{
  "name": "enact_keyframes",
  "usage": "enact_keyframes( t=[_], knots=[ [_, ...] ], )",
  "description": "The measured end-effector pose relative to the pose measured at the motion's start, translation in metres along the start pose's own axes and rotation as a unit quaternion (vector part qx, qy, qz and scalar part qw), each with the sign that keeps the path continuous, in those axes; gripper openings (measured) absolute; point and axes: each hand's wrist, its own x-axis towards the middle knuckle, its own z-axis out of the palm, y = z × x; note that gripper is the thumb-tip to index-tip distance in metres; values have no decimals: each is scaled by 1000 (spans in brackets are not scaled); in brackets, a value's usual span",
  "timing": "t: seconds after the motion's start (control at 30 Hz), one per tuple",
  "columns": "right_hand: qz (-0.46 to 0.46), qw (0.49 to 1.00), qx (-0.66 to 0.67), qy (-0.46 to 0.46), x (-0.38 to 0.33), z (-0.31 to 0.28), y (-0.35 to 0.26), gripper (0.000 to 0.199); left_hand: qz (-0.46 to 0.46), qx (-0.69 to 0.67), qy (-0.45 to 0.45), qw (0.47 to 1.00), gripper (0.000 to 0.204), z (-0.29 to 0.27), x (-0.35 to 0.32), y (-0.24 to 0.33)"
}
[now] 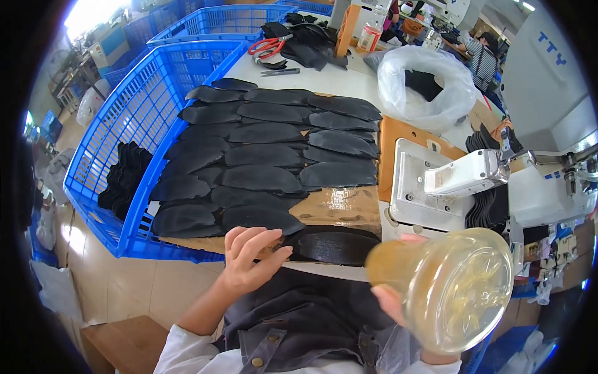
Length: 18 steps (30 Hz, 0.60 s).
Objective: The recorder is applying glue to black shoe components on a workbench in a factory setting.
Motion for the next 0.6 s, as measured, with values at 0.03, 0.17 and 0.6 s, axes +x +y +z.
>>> enact_keyframes(
  t=[0.03,0.17,0.6],
  knots=[
    [-60,986,-155,14,-8,-14,12,68,-8,0,-3,1000,25,-3,2,2],
    [-40,969,-154,190,-41,-50,67,73,-54,-41,-6,998,23,-8,19,4],
    [-86,821,539,166,-63,-34,139,66,89,-97,-38,990,22,-10,81,58]
  ],
)
